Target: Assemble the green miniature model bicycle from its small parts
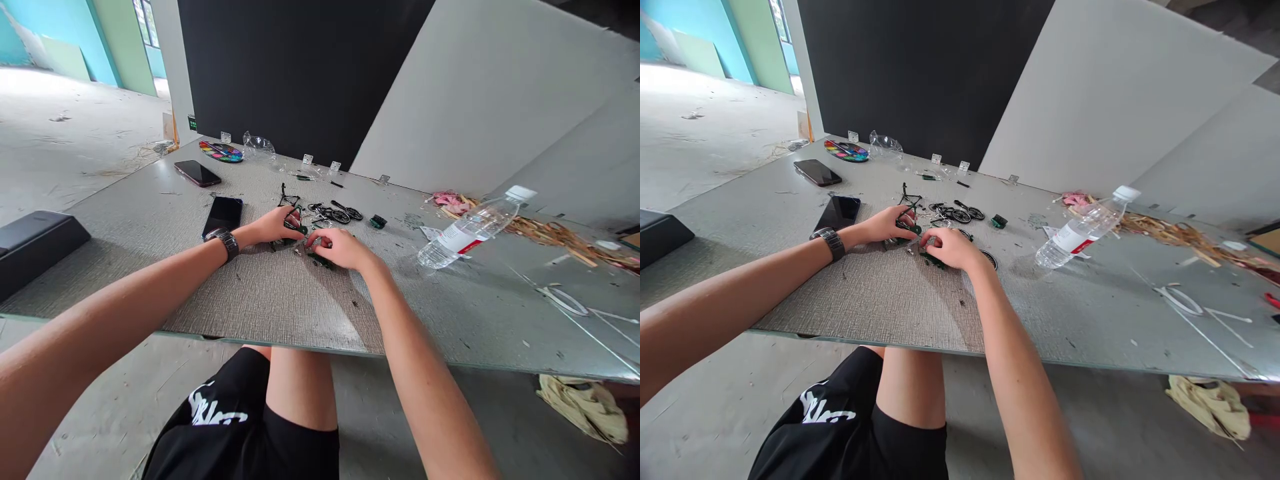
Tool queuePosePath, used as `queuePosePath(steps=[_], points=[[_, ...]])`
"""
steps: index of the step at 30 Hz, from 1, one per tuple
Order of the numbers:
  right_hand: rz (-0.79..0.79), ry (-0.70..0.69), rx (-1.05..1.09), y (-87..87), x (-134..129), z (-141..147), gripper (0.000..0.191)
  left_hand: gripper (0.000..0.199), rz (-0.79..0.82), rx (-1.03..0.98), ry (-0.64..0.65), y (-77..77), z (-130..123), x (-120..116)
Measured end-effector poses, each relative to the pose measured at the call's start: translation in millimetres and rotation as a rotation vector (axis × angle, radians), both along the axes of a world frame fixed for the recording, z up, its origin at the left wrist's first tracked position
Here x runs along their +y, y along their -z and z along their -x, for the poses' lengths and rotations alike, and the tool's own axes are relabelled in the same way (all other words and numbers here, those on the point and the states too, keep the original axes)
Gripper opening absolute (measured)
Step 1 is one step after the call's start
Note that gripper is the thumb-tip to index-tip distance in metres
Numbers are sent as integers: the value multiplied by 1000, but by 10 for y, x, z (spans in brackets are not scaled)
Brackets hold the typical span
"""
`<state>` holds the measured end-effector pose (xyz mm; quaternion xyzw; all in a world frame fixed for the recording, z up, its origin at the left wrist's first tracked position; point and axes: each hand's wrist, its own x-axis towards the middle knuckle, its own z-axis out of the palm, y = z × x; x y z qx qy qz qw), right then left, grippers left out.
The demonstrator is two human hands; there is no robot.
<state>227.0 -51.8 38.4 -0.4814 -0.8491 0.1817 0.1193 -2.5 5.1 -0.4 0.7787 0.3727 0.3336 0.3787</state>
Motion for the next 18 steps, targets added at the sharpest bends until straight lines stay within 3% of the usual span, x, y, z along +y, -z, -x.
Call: queuePosePath(steps=[6,18], points=[[-38,90,-21,39,41,-43,18,47,-10,12,0,-2,2,-4],[-24,125,-48,-32,22,-98,19,48,-18,12,-2,-17,3,-20]])
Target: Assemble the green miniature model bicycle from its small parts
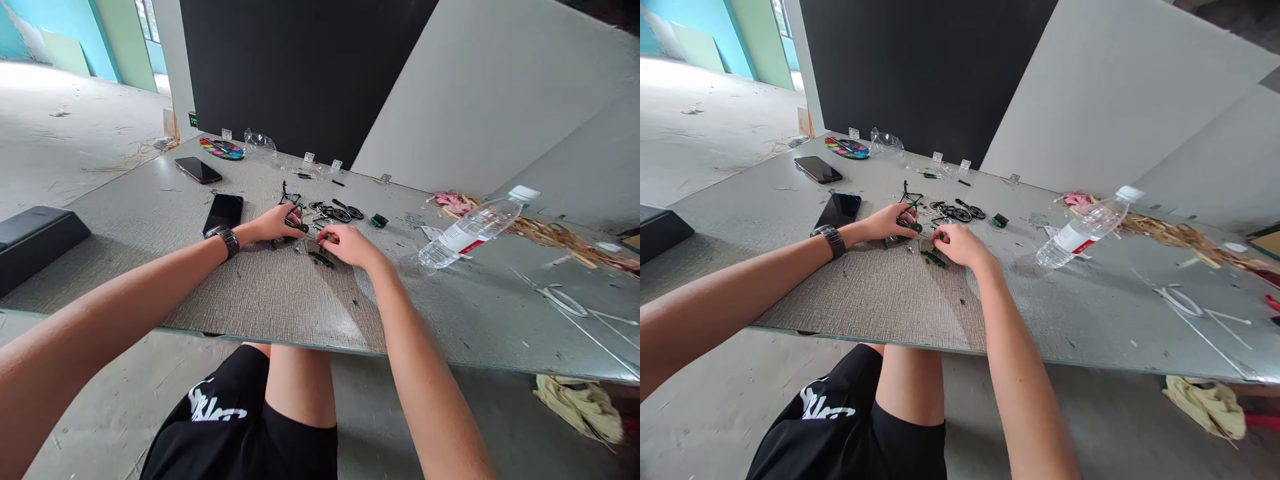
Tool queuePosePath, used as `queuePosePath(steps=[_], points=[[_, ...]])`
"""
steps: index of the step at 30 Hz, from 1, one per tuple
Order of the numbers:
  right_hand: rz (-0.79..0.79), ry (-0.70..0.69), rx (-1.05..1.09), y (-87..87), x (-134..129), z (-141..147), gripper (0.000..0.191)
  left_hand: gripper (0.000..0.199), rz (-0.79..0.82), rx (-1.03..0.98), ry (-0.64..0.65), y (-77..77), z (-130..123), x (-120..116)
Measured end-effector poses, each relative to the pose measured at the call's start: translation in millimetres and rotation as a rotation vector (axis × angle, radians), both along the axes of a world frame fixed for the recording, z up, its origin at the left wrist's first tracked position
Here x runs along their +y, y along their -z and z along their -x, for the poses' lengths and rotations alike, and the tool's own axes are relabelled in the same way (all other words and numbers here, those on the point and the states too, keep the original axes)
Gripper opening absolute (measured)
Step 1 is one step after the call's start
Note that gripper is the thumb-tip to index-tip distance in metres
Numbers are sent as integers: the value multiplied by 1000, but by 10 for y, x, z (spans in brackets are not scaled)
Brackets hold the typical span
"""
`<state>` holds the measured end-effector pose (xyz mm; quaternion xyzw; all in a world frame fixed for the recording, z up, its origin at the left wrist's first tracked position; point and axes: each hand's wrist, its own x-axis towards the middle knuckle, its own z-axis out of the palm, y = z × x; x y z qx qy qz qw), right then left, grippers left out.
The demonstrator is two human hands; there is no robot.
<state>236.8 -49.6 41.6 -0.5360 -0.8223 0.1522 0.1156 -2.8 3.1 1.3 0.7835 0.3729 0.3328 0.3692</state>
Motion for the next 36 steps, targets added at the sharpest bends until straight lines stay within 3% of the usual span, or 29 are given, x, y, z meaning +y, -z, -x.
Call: queuePosePath(steps=[25,31,36], points=[[28,-23,-26,-37,-67,83,12,45,36,3,25,-6,-14,-12],[-106,7,139,-111,-102,25,17,45,45,-20,26,-31,-5,-21],[-22,-43,72,-67,-61,4,17,45,46,-42,29,23,-10,25]])
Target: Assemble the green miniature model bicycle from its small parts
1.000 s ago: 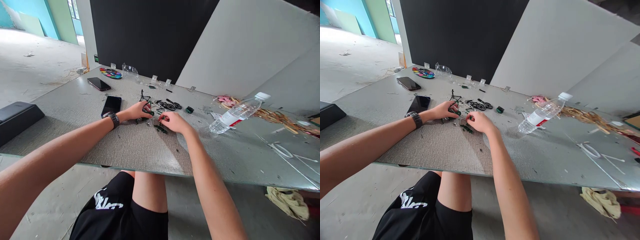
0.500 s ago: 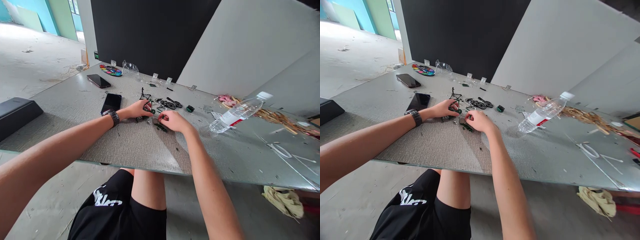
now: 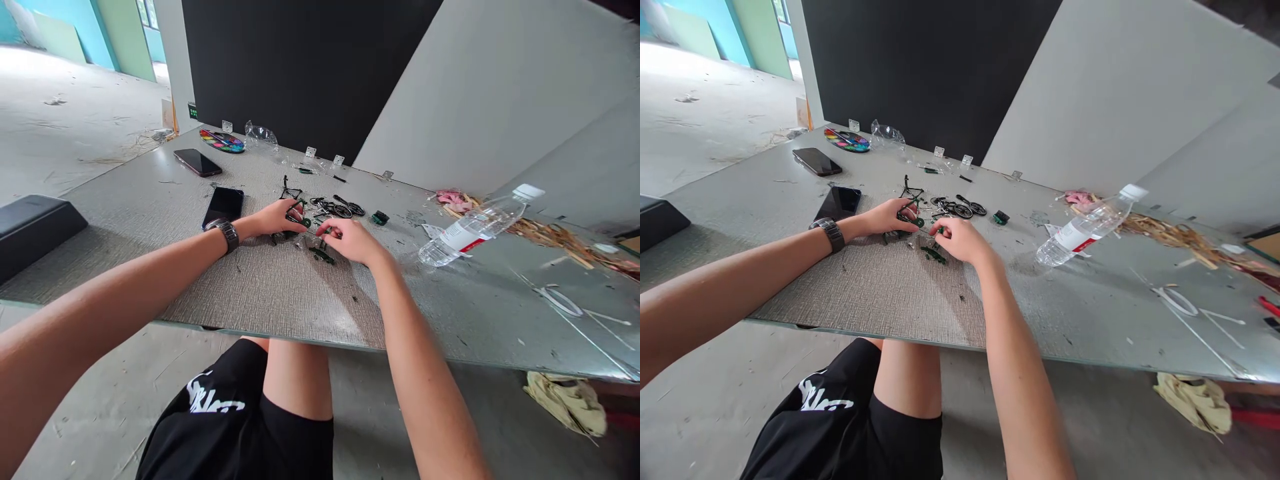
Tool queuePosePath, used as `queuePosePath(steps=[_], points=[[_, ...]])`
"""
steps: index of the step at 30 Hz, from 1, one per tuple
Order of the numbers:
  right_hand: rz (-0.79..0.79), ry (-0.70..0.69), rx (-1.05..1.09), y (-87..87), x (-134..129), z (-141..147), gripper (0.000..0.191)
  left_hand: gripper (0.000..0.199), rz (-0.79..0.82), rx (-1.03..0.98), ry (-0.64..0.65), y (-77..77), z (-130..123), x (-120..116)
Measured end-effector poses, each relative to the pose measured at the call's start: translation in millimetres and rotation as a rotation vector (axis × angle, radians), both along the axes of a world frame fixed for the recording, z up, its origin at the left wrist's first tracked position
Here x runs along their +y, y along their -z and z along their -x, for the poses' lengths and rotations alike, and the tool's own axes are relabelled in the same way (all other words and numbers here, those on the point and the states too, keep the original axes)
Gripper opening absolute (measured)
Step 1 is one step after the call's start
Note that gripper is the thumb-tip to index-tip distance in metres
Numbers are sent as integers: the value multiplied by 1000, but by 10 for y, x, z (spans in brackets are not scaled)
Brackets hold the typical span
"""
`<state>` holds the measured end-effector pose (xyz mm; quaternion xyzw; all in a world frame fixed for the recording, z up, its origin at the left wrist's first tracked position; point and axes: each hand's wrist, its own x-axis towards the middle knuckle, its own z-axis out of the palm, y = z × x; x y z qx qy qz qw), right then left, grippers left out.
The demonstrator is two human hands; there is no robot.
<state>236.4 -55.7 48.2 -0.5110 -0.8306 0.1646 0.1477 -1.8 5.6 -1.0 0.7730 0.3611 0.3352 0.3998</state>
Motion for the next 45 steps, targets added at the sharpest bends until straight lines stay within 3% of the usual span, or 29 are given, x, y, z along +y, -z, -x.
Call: queuePosePath(steps=[33,38,45], points=[[222,-31,-98,-74,-31,-49,21,41,-7,45,-11,-90,8,-86],[196,-36,-91,-41,-22,-11,19,39,-12,54,-21,-107,2,-98],[24,35,-45,68,33,5,19,40,-10,55,-2,-119,8,-122]])
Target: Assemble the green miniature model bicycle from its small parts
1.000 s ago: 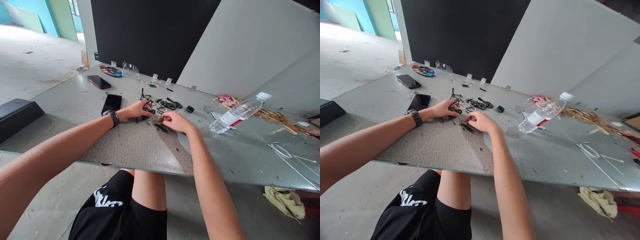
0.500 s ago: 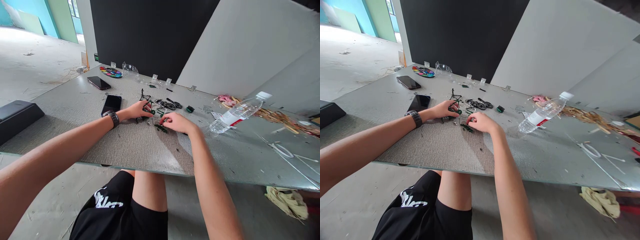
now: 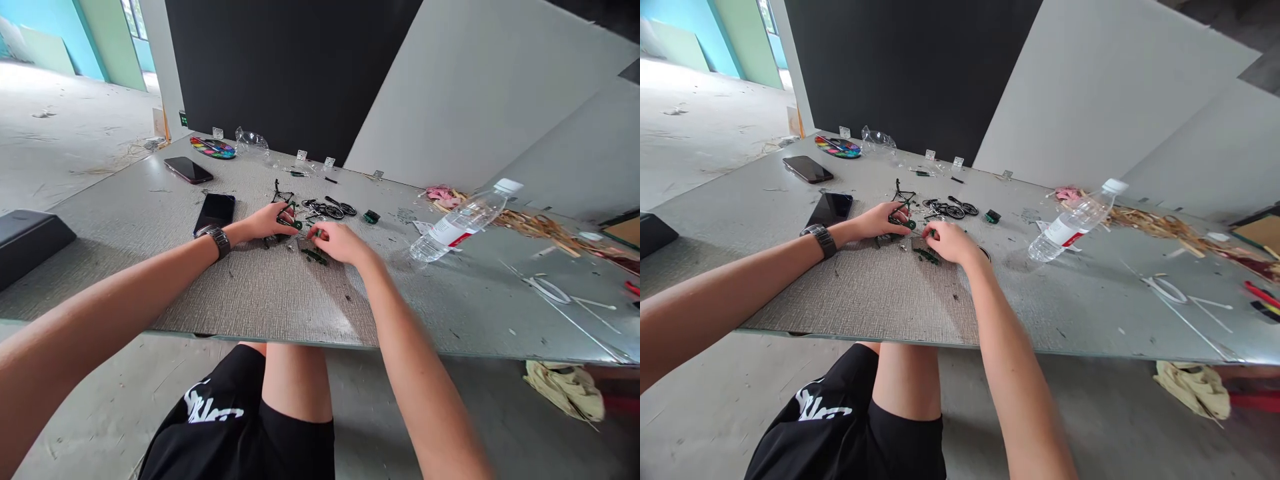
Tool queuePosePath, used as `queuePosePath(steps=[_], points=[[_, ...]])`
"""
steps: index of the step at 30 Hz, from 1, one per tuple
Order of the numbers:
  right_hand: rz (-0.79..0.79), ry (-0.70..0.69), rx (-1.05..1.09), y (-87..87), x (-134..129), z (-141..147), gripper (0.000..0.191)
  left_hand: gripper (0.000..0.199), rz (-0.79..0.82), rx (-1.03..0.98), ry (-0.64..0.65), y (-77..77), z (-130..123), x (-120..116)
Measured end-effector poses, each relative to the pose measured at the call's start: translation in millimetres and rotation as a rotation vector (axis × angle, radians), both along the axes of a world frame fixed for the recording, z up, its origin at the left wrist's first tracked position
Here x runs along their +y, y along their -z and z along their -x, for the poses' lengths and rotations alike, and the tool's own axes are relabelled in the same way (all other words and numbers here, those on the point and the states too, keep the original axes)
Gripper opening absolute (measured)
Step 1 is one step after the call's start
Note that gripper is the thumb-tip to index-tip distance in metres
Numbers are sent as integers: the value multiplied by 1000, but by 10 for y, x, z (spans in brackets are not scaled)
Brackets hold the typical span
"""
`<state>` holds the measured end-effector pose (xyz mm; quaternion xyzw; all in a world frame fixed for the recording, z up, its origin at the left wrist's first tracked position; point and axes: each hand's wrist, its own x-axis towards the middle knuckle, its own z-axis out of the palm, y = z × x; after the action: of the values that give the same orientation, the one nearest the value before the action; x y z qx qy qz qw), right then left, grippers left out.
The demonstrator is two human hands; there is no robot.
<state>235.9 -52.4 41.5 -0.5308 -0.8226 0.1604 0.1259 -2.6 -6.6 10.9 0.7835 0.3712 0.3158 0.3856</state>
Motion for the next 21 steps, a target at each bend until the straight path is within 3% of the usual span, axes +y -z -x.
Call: queuePosePath(steps=[4,8,10,21], points=[[59,1,110,-125,-48,-115,16,41,1,-14,0,19,-1,10],[409,-155,149,-248,-95,-181,15,43,-6,6,0,22,4,23],[495,-193,117,-261,-98,-179,17,42,-13,9,2,19,7,24],[465,-196,88,-228,-95,-116,21,43,-17,16,-3,29,4,47]])
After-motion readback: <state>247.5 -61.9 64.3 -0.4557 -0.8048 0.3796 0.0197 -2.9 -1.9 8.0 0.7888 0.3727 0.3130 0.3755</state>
